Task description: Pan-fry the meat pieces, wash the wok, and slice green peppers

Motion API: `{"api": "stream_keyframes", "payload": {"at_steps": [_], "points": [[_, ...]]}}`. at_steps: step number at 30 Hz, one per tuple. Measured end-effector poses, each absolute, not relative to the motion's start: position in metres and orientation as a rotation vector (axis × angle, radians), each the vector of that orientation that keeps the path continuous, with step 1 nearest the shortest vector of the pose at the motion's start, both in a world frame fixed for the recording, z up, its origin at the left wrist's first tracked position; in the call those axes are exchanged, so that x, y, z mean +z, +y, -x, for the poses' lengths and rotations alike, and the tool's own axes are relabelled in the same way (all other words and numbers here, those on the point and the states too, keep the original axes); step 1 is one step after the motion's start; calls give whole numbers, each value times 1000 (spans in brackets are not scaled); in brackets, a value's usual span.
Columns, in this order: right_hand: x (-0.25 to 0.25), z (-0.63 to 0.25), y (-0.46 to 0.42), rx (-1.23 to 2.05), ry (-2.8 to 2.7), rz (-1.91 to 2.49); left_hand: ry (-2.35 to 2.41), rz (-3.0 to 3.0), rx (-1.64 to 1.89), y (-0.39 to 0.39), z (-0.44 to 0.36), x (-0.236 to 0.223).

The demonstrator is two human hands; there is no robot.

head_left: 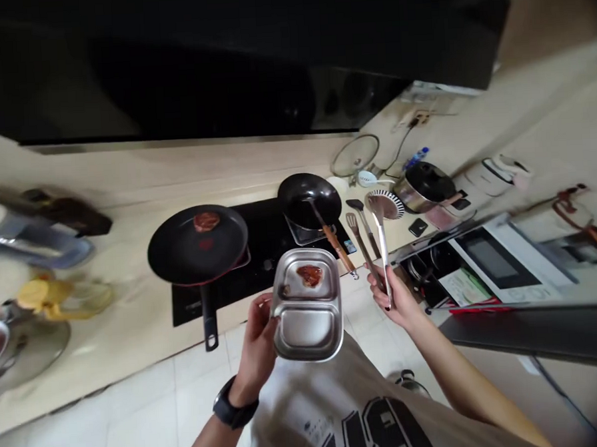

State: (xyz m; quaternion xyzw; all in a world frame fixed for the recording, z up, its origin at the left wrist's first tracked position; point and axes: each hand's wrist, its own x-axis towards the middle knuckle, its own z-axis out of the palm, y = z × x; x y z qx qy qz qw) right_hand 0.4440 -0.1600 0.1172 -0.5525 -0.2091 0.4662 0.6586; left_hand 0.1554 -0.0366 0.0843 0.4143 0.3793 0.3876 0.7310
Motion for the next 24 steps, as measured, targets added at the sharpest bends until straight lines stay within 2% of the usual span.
{"api": "stream_keyframes", "payload": {"at_steps": [6, 15, 19, 24], "points": [[85, -549, -219, 775, -261, 1208, 646, -1100, 707, -83, -307, 75], [-30, -717, -293, 674, -143, 1480, 1003, -1208, 800, -130, -610, -55], [-78, -759, -282, 657, -165, 1676, 1170, -1138, 820, -138, -686, -86], [-119, -808, -255, 525, -163, 1872, 1272, -1099, 789, -150, -737, -103]]}}
